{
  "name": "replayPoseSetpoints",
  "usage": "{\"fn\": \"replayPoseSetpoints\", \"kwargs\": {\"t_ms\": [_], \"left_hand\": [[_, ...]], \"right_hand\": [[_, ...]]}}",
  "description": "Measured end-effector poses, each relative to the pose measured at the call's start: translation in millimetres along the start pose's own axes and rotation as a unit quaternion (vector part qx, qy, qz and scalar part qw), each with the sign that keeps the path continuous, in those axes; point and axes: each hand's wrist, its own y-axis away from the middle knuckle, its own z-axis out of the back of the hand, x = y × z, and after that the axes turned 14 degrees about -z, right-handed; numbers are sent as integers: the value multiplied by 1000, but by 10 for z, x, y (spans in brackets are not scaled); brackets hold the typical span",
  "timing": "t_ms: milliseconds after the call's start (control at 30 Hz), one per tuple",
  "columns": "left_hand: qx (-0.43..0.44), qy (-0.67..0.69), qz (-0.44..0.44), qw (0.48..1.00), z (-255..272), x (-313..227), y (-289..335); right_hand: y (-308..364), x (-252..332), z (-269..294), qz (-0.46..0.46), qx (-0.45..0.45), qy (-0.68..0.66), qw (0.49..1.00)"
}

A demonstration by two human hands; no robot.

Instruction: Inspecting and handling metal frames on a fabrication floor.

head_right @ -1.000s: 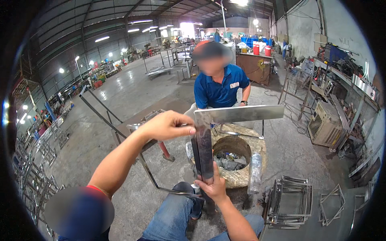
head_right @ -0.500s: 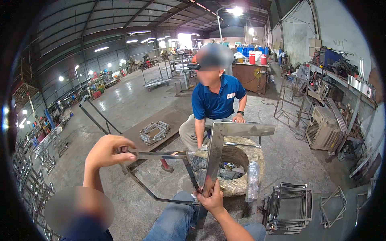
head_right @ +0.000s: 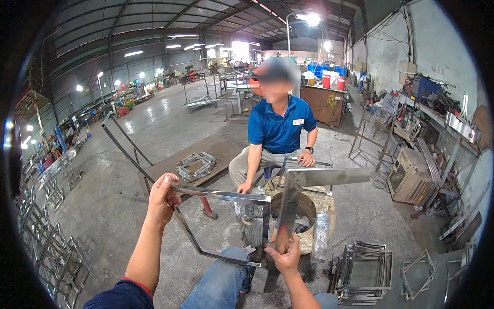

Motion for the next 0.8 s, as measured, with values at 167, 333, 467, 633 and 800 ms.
{"fn": "replayPoseSetpoints", "kwargs": {"t_ms": [167,333,467,633,800], "left_hand": [[-26,-70,-24,997,-63,3,12],[-38,-82,-37,995,-63,24,24],[-64,-70,-58,994,-5,18,15],[-69,-73,-53,994,72,56,26],[-52,-68,-51,995,112,126,-34]], "right_hand": [[-134,90,340,-29,-102,-22,994],[-207,513,622,-8,-16,-106,994],[-262,667,643,-15,-130,-43,991],[-352,486,467,47,-208,55,975],[-371,321,200,0,-110,-50,993]]}}
